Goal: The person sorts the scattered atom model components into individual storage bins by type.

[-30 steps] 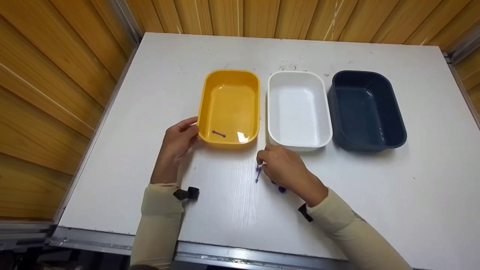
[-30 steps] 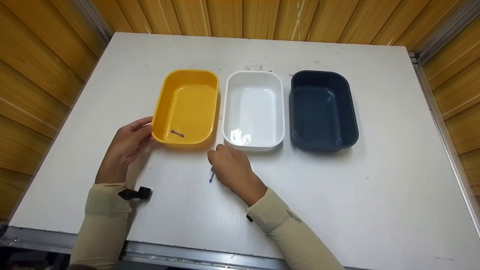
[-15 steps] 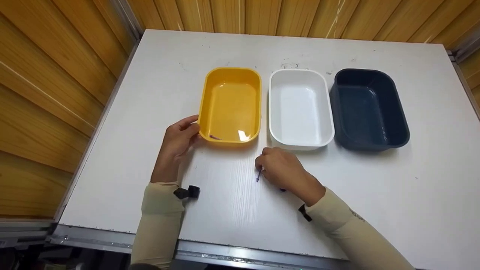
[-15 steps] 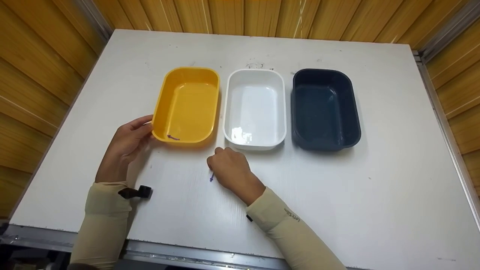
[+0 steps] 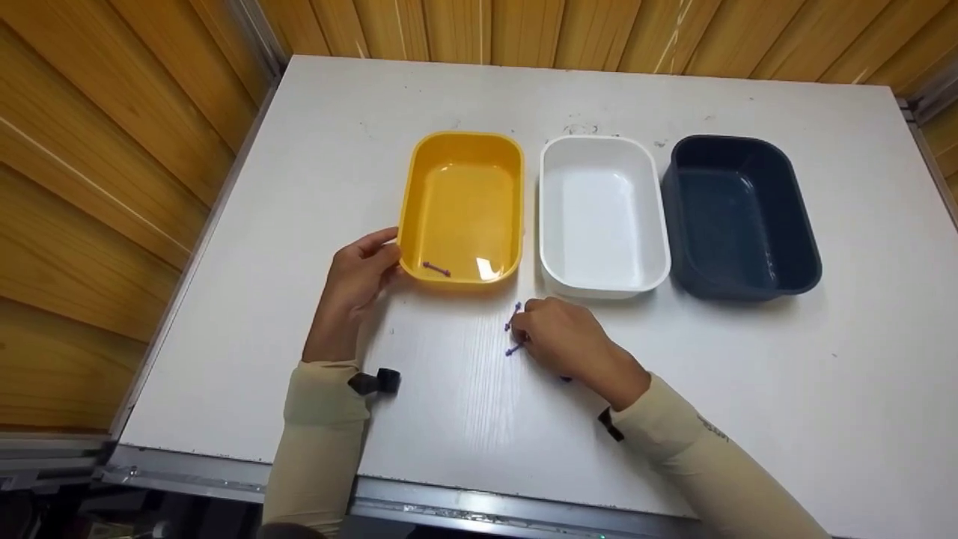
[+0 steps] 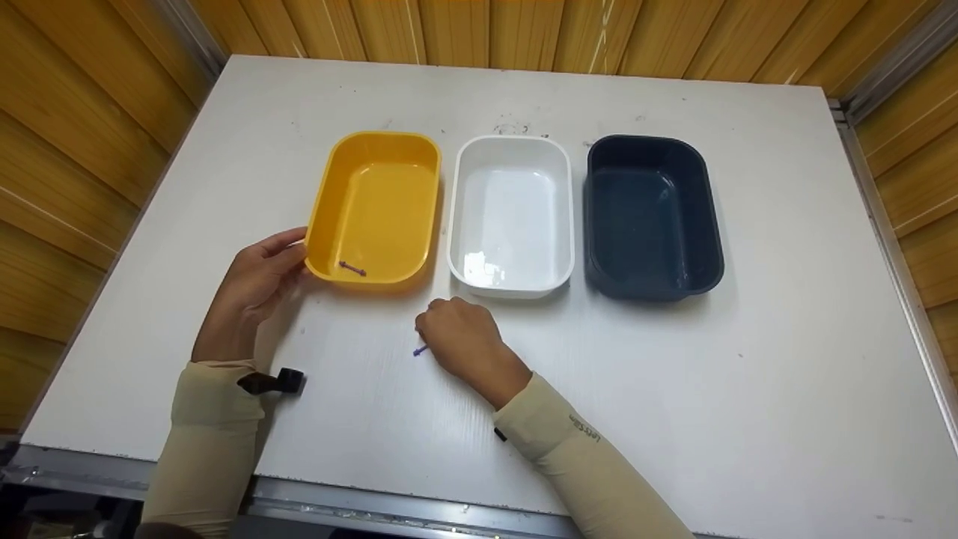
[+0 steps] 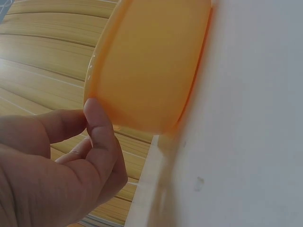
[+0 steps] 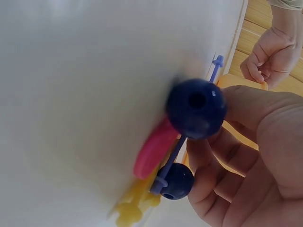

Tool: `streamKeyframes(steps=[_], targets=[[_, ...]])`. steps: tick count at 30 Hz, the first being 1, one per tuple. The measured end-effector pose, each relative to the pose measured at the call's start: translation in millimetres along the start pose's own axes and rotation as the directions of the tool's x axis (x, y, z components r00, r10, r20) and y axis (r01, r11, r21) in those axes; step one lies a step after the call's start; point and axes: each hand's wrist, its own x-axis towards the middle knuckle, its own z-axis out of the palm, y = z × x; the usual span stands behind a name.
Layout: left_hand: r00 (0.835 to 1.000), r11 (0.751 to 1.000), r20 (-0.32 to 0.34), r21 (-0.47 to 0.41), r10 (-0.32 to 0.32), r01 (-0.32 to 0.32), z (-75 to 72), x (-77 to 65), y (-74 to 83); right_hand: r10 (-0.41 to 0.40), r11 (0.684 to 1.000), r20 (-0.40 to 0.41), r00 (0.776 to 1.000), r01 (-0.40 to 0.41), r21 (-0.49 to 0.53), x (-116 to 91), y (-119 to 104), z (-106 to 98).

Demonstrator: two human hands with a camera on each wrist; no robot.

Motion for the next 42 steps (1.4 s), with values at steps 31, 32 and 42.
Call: streamKeyframes(steps=[31, 32, 42], targets=[[1.000, 0.999, 0.011, 0.026, 0.018, -0.018, -1.2, -0.4, -0.2, 0.114, 0.993, -0.139, 0.984, -0.110, 0.035, 12.0, -6.7, -41.6], [1.000, 0.999, 0.012, 0.028, 0.019, -0.019, -1.3, -0.5, -0.2, 0.117, 0.993, -0.155, 0.981, -0.111, 0.042, 12.9, -6.8, -43.2], [1.000, 0.999, -0.002, 0.034, -0.007, 0.007, 0.4, -0.8, 1.5, 0.168, 0.986, -0.242, 0.956, -0.158, 0.060, 30.9, -8.2, -52.4]])
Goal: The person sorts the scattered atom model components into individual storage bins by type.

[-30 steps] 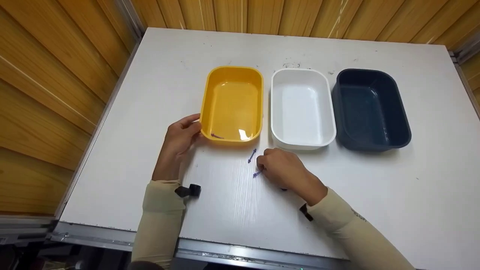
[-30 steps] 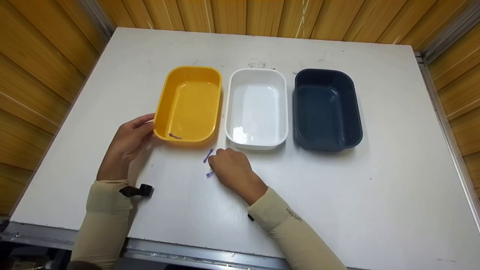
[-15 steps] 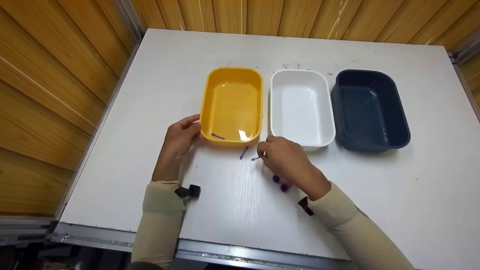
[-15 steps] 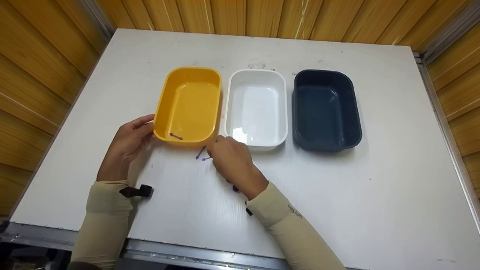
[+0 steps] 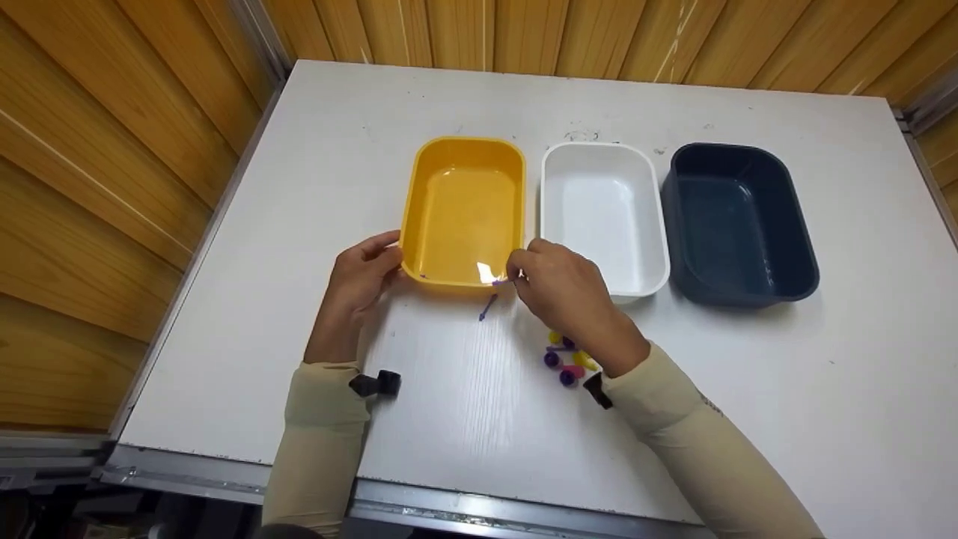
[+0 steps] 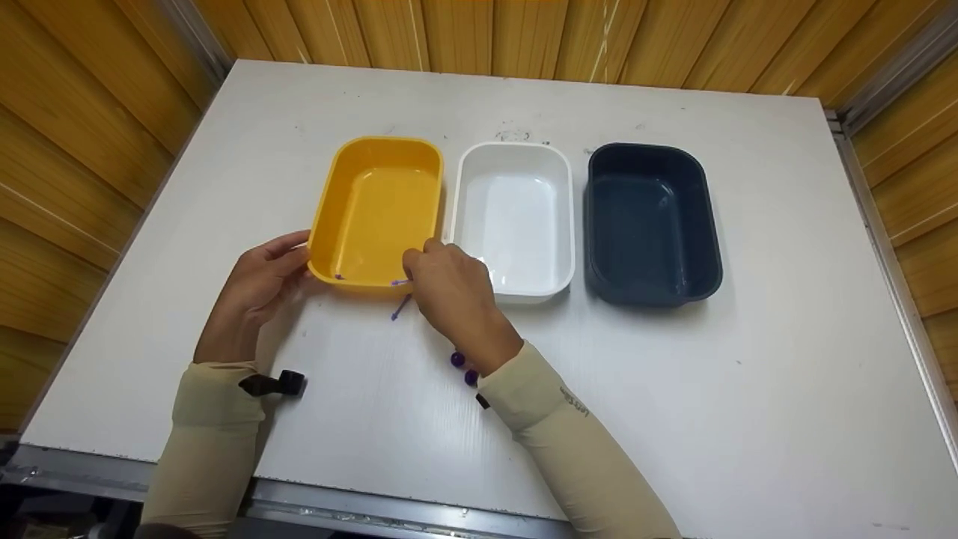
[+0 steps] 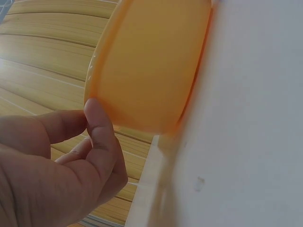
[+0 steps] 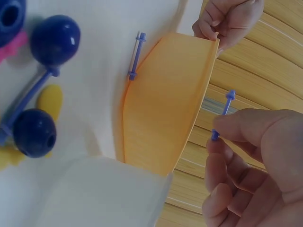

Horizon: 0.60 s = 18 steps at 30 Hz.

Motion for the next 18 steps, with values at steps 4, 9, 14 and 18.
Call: streamKeyframes(steps=[4, 9, 14, 18], targets=[[1.000, 1.000, 0.000, -0.004, -0.003, 0.003, 0.2, -0.5, 0.3, 0.006, 1.000, 0.014, 1.000, -0.006, -0.011, 7.8, -1.8, 1.2], [1.000, 1.000, -0.008, -0.011, -0.009, 0.008, 0.7, 0.2, -0.5, 0.012, 1.000, 0.020, 1.000, -0.011, -0.023, 13.9, -3.9, 4.1], [1.000, 1.000, -0.005, -0.003, 0.000, 0.000, -0.1, 0.5, -1.1, 0.022, 1.000, 0.038, 0.999, -0.022, -0.011, 16.9, -4.2, 7.1], [1.000, 1.000, 0.012, -0.025, 0.014, -0.013, -0.9, -0.2, -1.0, 0.018, 1.000, 0.040, 0.999, -0.018, -0.001, 17.4, -3.6, 7.6]])
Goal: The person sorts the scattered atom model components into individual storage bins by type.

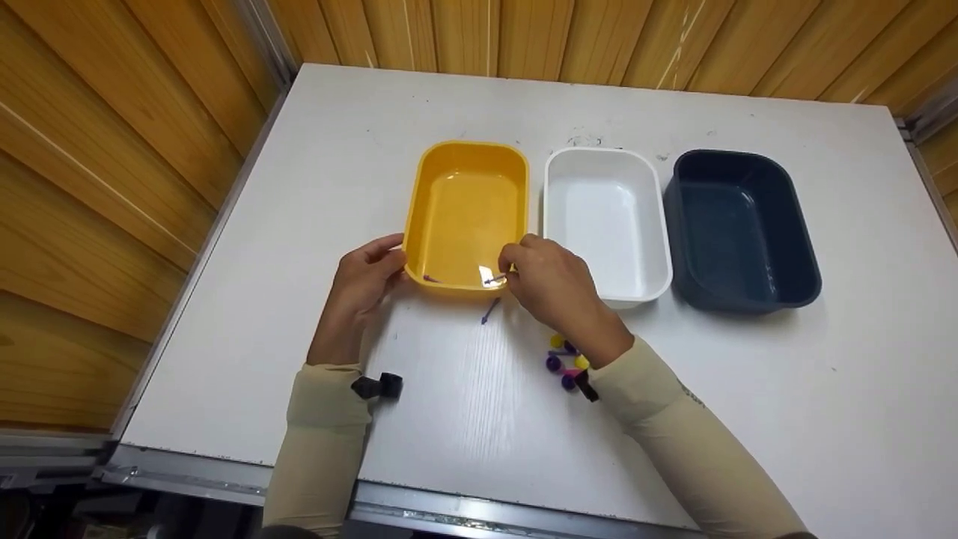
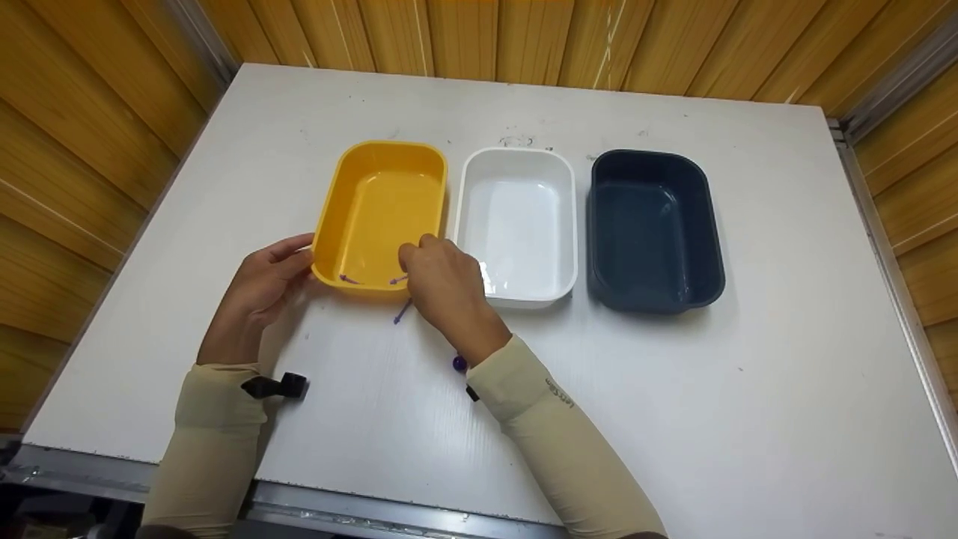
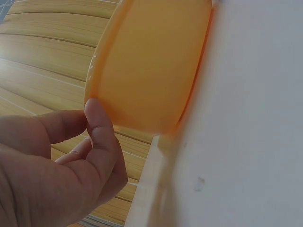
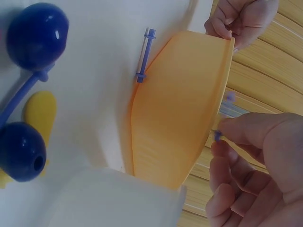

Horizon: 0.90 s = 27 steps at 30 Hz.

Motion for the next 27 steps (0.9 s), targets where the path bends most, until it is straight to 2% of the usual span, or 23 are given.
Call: streamKeyframes(steps=[4, 15, 21, 27], targets=[[1.000, 1.000, 0.015, -0.020, 0.020, -0.020, 0.0, -0.4, -0.8, -0.007, 1.000, -0.004, 1.000, 0.007, 0.008, -2.8, 0.6, -0.3], [1.000, 1.000, 0.008, 0.020, 0.017, -0.017, -0.3, -1.0, 0.3, -0.088, 0.996, -0.063, 0.994, 0.089, 0.014, -17.4, -4.6, 7.3], [1.000, 1.000, 0.008, 0.023, 0.012, -0.012, -0.7, -1.8, 0.7, -0.110, 0.994, -0.007, 0.994, 0.110, -0.024, -24.7, -7.4, 17.0], [1.000, 1.000, 0.009, 0.015, 0.023, -0.024, -0.5, -0.6, -0.4, -0.089, 0.993, 0.127, 0.988, 0.097, -0.066, -26.8, -7.0, 22.4]])
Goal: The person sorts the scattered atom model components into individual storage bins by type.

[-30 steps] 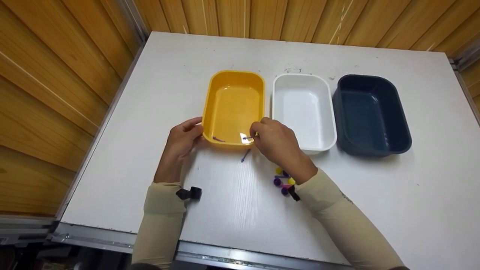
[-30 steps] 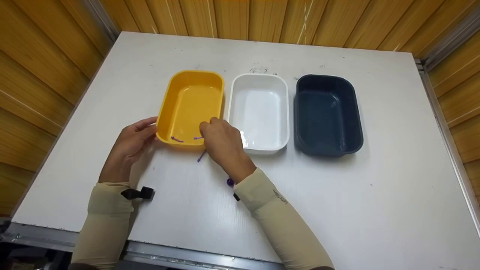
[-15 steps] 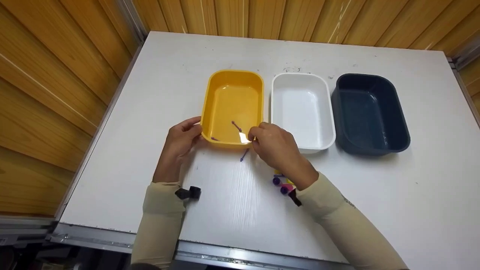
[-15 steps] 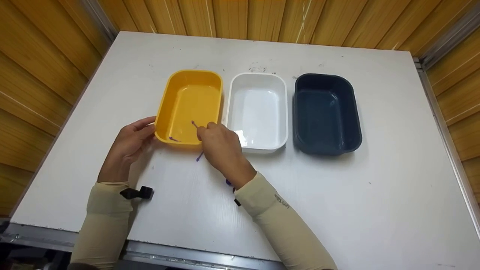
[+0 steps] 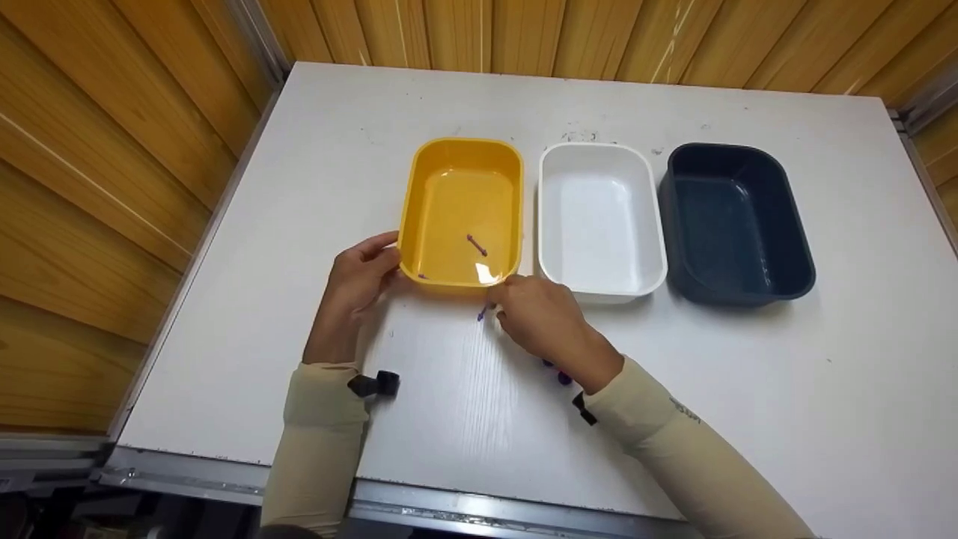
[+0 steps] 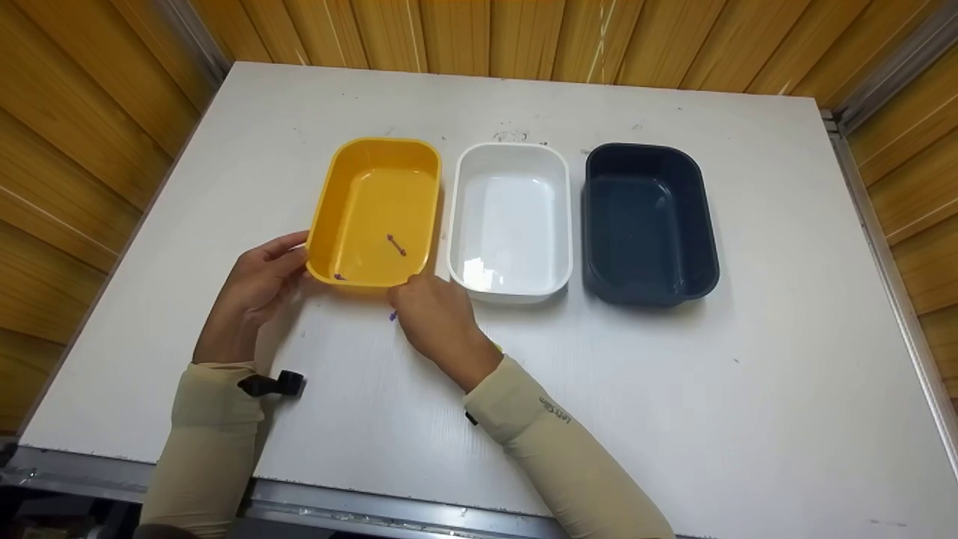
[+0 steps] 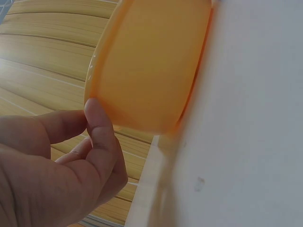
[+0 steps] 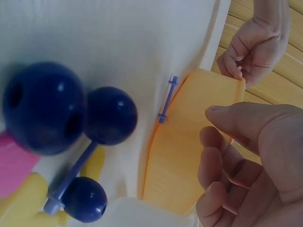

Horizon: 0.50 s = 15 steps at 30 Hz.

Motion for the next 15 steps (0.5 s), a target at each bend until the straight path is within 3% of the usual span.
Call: streamKeyframes(steps=[4, 10, 15], targets=[[1.000, 0.999, -0.001, -0.036, 0.007, -0.007, 0.9, 0.7, -1.1, 0.008, 0.999, 0.060, 0.998, -0.006, -0.033, 0.5, 1.3, 2.1], [1.000, 0.999, 0.001, -0.032, 0.014, -0.014, 0.4, 1.4, -1.7, -0.042, 0.995, 0.059, 0.997, 0.047, -0.084, 1.1, 3.4, 7.0], [1.000, 1.000, 0.005, -0.013, 0.006, -0.006, -0.2, 0.2, -0.2, -0.041, 0.994, 0.045, 0.998, 0.046, -0.097, 3.3, 3.9, 11.0]])
